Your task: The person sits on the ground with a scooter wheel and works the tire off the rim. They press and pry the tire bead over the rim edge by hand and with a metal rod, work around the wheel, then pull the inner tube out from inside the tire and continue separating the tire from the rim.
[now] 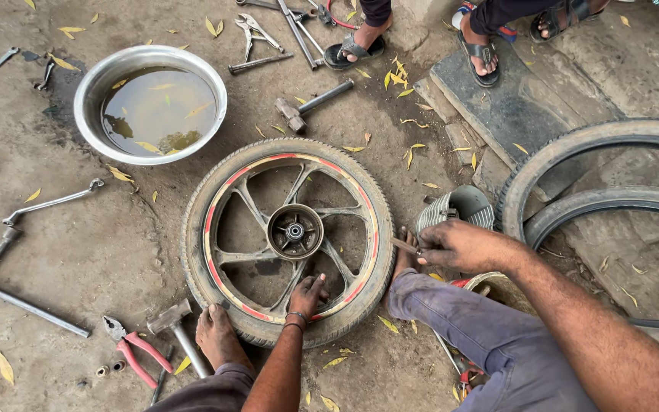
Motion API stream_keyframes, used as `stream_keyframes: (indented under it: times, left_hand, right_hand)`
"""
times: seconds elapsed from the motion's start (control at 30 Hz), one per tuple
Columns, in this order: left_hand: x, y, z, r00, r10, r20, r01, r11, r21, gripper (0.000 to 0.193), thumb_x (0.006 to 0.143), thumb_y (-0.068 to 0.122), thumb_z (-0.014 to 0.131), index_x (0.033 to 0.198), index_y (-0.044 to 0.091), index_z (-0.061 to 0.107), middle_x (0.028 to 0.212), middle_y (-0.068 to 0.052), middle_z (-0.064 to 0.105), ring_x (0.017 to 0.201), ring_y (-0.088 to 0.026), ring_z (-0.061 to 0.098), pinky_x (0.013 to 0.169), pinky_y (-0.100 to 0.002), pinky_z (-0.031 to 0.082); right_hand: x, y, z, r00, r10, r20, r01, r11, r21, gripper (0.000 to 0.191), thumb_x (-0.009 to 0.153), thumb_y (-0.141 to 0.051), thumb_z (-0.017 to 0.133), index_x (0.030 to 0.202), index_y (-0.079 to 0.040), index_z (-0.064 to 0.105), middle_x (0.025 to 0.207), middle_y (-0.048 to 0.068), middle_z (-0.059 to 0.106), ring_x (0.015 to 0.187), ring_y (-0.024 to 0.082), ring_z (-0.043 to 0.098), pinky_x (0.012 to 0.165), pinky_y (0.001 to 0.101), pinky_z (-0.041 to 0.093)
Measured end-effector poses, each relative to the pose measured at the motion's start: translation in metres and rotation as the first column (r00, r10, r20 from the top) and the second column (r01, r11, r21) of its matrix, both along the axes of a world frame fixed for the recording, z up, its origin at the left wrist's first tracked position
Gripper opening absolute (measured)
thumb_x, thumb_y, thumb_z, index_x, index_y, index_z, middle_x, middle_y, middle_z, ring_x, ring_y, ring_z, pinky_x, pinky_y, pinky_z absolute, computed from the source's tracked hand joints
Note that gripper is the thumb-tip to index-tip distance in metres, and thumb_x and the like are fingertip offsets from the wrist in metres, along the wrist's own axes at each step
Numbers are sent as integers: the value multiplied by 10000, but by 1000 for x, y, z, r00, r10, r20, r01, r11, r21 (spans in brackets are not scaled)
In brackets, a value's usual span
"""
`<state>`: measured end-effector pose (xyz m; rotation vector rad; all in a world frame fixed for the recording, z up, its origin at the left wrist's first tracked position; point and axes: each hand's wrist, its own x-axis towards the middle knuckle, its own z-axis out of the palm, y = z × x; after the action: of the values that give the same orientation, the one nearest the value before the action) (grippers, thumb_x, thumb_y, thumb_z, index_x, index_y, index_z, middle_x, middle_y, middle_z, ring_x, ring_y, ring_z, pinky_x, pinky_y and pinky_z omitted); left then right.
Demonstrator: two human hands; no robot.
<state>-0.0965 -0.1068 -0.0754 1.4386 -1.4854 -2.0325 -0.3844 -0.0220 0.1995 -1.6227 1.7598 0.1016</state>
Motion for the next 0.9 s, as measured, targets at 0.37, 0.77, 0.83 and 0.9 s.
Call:
stream_keyframes:
  times: [0.37,0.77,0.83,0.9]
  left_hand:
    - [-3,2,-4,1000,-19,25,18,999,39,561,917,536,659,1087,5,720,795,-97,765,708,-174,689,704,-308,548]
    - [-8,4,-8,886,-297,356,413,855,-313,378,811,402,769,1069,127,789,1100,-133,733,1069,-322,684,950,-421,526]
    - [-9,5,-8,811,-401,426,530,811,-246,352,846,384,725,1119,171,784,1156,-132,733,1121,-332,673,992,-424,516]
    - [-9,6,-8,769,-446,458,580,788,-207,344,865,376,703,1142,186,780,1196,-126,729,1155,-334,663,1015,-423,510]
  right_hand:
    - [3,5,14,1000,5,-31,-6,1000,-12,383,920,-372,688,923,8,646,868,184,687,849,329,669,800,448,515]
    - [-54,7,49,192,-568,800,953,303,-13,294,1075,-260,524,1198,7,538,1140,220,722,887,291,759,737,437,634]
    - [-67,18,47,194,-511,837,955,292,-43,312,1098,-250,531,1227,34,510,1133,250,700,890,305,752,747,442,632]
    - [-75,27,43,229,-505,832,948,311,-72,339,1111,-242,537,1227,73,493,1123,276,692,883,332,742,751,452,636]
